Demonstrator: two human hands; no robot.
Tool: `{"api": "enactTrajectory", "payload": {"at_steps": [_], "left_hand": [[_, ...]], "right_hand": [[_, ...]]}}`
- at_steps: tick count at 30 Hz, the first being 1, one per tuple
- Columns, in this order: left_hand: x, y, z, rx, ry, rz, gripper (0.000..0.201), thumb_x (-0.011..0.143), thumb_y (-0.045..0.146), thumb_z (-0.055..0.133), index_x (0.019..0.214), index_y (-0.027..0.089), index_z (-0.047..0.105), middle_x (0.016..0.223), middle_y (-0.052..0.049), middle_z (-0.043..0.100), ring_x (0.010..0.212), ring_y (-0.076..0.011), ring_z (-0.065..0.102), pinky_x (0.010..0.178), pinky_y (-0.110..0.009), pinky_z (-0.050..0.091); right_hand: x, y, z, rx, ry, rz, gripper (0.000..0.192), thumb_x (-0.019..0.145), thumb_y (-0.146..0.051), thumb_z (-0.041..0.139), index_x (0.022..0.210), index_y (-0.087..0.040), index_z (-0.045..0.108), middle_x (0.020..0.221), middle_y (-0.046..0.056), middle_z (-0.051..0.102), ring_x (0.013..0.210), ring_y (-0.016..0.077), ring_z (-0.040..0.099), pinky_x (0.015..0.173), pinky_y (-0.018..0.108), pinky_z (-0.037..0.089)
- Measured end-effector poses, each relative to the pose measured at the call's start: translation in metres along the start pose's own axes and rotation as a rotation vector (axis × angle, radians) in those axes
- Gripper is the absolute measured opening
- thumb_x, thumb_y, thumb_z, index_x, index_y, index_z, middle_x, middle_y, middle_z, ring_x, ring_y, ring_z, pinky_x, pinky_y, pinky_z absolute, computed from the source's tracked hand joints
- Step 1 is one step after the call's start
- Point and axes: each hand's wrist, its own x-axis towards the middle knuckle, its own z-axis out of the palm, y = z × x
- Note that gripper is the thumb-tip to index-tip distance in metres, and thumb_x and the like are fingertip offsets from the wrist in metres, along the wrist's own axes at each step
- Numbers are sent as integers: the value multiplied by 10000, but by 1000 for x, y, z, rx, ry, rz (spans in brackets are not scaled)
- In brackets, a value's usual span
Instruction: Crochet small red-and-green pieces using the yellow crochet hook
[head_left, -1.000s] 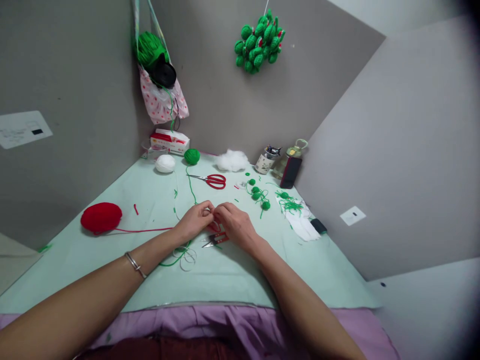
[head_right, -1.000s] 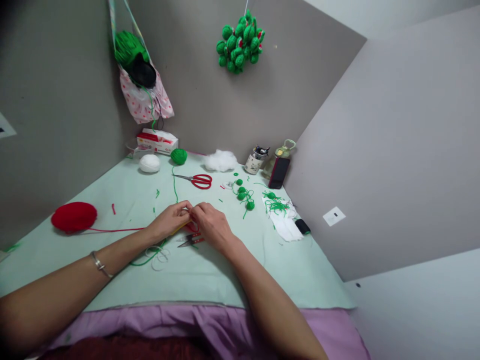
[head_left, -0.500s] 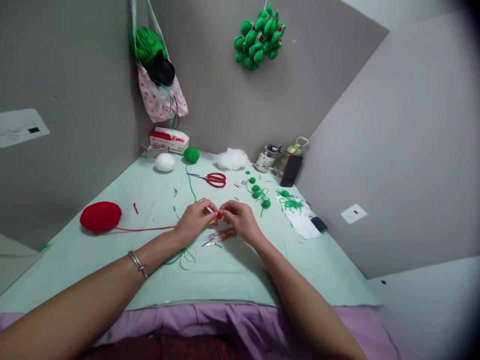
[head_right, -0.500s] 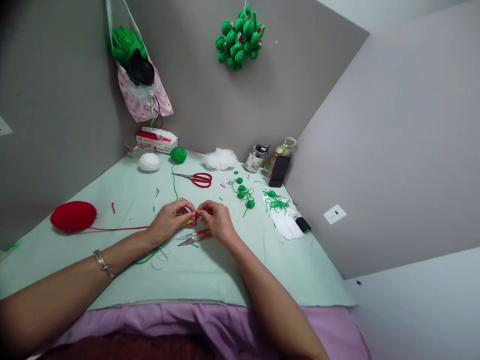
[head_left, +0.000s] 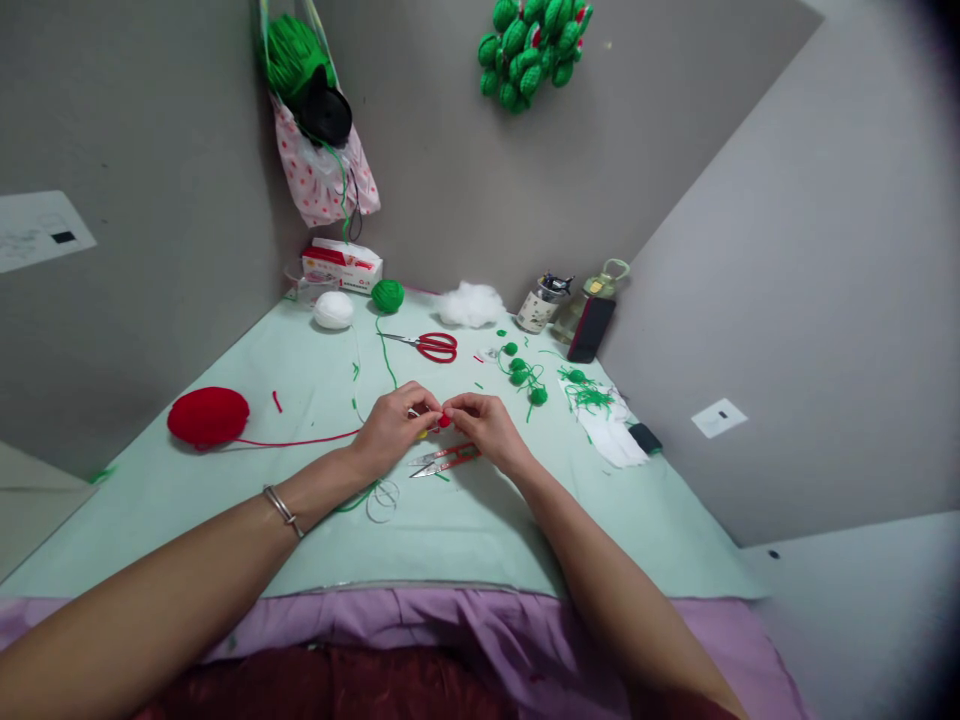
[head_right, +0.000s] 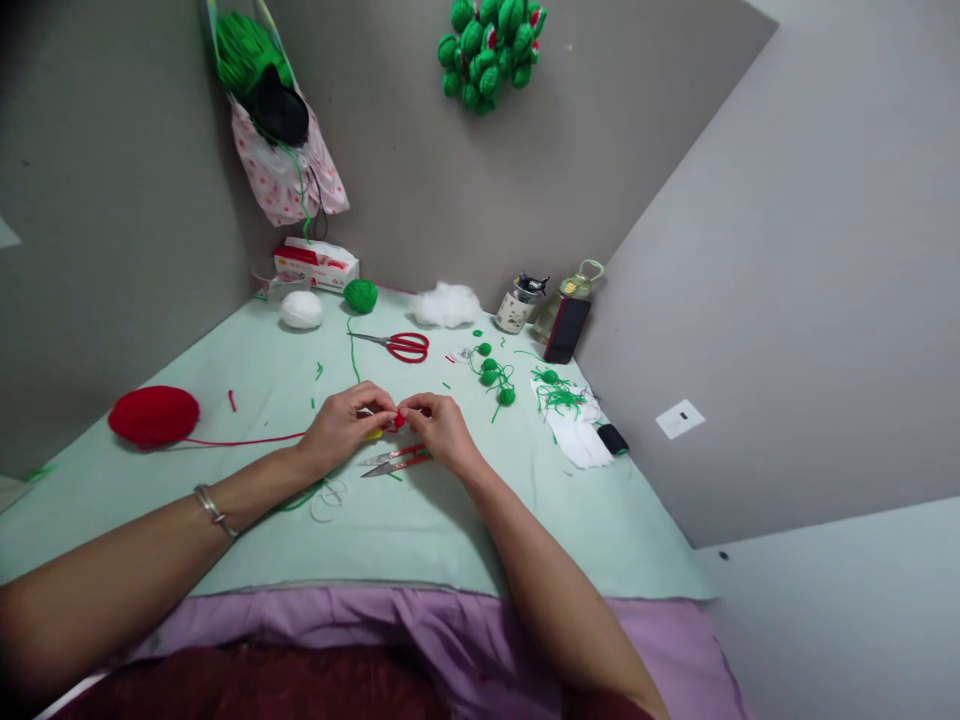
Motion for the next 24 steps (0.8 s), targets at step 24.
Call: {"api": "enactTrajectory", "payload": {"at_steps": [24], "left_hand": [[0,-4,0,165,-58,-23,29,801,206,676,780,224,668,989,-37,676,839,-206,624,816,-330,471]], "right_hand": [[-6,-8,-7,-56,-199,-3,288,850,-365,567,853,-147,756,590,-43,539,545,100,427,525,234,337]]}}
